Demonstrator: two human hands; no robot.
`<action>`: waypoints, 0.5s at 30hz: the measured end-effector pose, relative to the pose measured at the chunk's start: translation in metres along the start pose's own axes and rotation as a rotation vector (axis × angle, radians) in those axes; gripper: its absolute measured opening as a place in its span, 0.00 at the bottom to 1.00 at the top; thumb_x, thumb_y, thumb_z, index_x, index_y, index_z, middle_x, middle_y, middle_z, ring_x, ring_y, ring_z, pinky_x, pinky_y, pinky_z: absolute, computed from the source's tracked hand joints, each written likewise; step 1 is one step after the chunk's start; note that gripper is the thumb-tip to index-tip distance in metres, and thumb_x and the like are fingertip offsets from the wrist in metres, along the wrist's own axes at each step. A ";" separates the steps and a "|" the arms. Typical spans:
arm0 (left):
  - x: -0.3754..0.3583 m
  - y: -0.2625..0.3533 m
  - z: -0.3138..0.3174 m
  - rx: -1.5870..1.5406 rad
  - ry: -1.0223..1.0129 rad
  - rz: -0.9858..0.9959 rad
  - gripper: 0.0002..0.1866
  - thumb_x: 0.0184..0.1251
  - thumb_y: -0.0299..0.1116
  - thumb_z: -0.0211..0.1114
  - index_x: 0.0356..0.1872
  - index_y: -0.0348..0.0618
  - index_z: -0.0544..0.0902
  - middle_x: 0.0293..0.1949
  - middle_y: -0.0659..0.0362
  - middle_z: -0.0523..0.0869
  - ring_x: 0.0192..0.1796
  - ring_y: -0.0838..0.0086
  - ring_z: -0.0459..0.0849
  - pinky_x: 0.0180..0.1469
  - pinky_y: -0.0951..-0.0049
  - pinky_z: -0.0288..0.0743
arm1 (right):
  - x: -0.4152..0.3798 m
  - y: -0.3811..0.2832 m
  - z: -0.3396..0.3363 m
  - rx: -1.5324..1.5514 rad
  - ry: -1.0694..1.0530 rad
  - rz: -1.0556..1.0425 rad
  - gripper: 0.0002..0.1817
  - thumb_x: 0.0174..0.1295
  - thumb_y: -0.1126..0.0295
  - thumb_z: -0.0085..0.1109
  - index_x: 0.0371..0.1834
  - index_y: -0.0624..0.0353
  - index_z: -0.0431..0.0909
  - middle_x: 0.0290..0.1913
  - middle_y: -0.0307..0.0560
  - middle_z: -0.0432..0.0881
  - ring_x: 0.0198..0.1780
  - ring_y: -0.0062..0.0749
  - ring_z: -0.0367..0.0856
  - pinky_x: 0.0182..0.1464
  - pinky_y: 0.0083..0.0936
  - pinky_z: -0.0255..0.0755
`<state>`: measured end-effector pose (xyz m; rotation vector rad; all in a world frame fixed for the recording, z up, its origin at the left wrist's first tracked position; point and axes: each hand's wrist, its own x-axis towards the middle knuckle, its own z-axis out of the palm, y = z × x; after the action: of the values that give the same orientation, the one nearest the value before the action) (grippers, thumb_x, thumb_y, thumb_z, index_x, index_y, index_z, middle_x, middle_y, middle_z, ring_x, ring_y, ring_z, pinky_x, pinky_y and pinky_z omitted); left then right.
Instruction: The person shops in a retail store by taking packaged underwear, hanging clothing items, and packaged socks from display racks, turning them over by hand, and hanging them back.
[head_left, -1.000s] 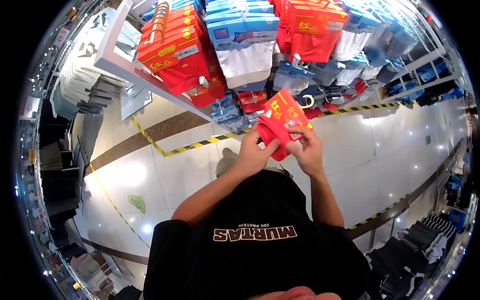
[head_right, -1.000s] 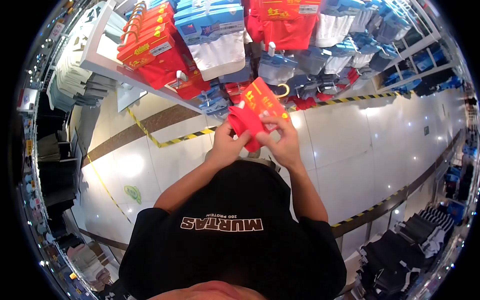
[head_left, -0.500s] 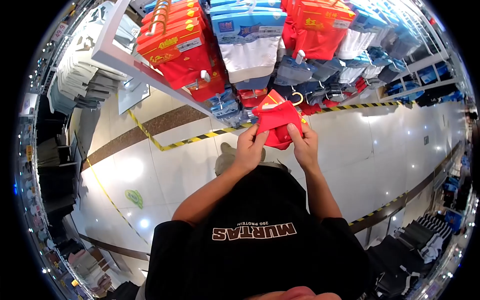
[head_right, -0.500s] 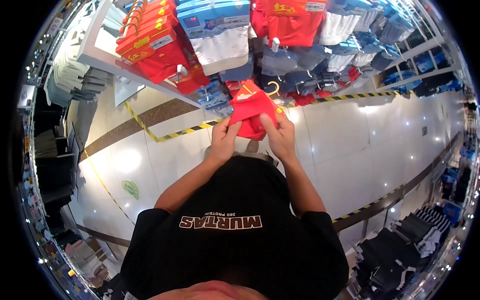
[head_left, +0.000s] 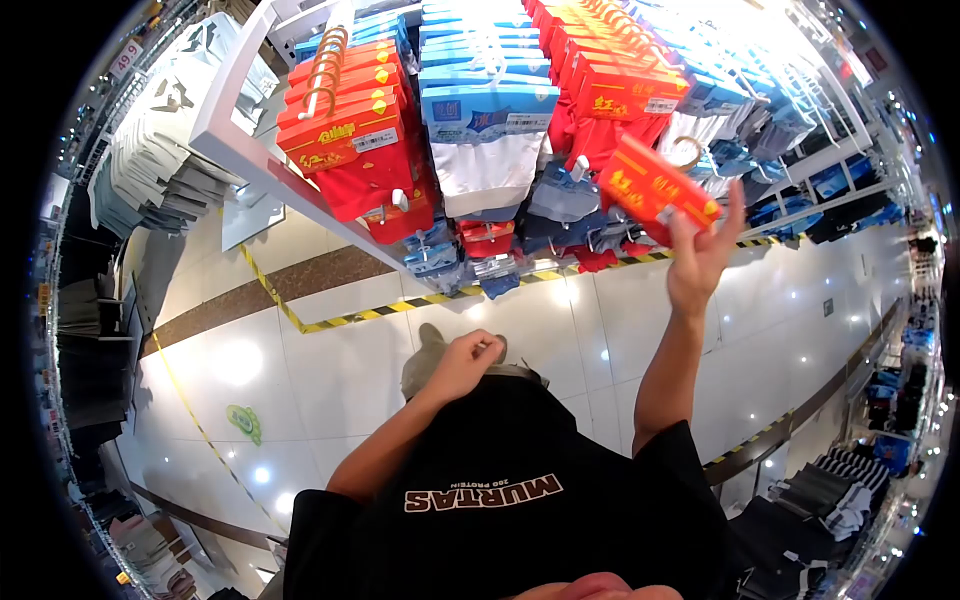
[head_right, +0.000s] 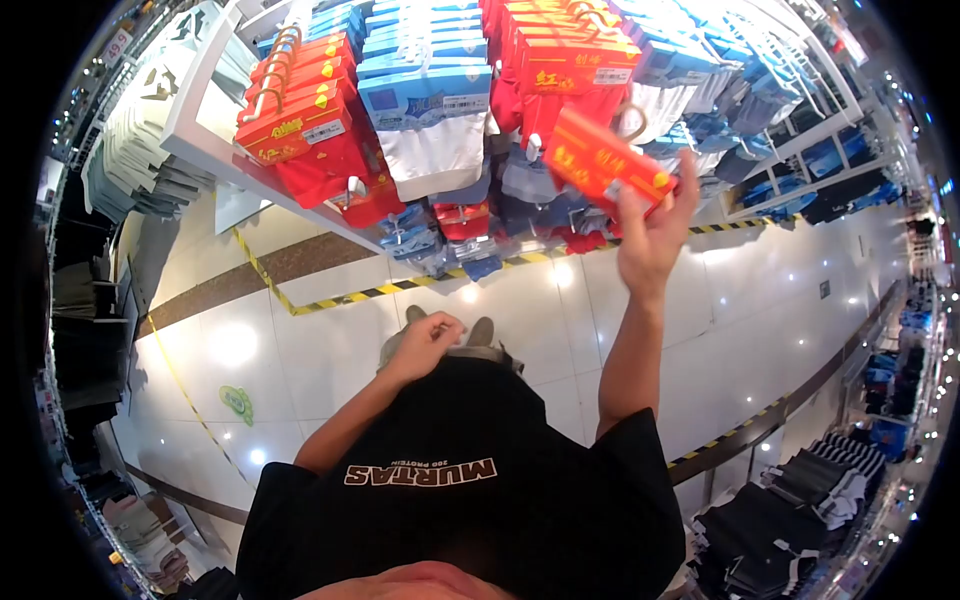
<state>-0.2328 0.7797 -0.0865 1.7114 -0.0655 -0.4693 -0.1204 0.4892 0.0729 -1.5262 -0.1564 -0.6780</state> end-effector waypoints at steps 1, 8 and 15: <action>-0.002 -0.001 -0.002 0.016 -0.018 -0.024 0.10 0.71 0.34 0.62 0.41 0.35 0.82 0.32 0.61 0.84 0.31 0.82 0.78 0.36 0.78 0.72 | 0.017 -0.006 -0.003 0.021 -0.002 -0.001 0.37 0.69 0.81 0.51 0.77 0.57 0.43 0.58 0.57 0.75 0.58 0.33 0.76 0.61 0.30 0.71; -0.015 -0.002 -0.016 0.059 0.008 -0.098 0.09 0.71 0.32 0.62 0.41 0.36 0.82 0.34 0.61 0.85 0.35 0.82 0.80 0.40 0.79 0.74 | 0.108 0.018 0.013 0.377 -0.171 0.101 0.25 0.70 0.77 0.53 0.68 0.65 0.59 0.55 0.55 0.79 0.56 0.33 0.79 0.60 0.28 0.73; -0.029 -0.124 -0.083 0.060 0.421 -0.098 0.11 0.68 0.34 0.64 0.42 0.35 0.83 0.32 0.56 0.86 0.34 0.75 0.83 0.39 0.74 0.76 | 0.104 0.053 0.040 0.359 -0.067 0.110 0.20 0.69 0.75 0.57 0.61 0.63 0.64 0.53 0.49 0.80 0.51 0.28 0.80 0.56 0.26 0.74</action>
<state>-0.2580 0.8905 -0.1872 1.8457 0.3118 -0.1716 0.0026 0.4897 0.0816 -1.2025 -0.2298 -0.4813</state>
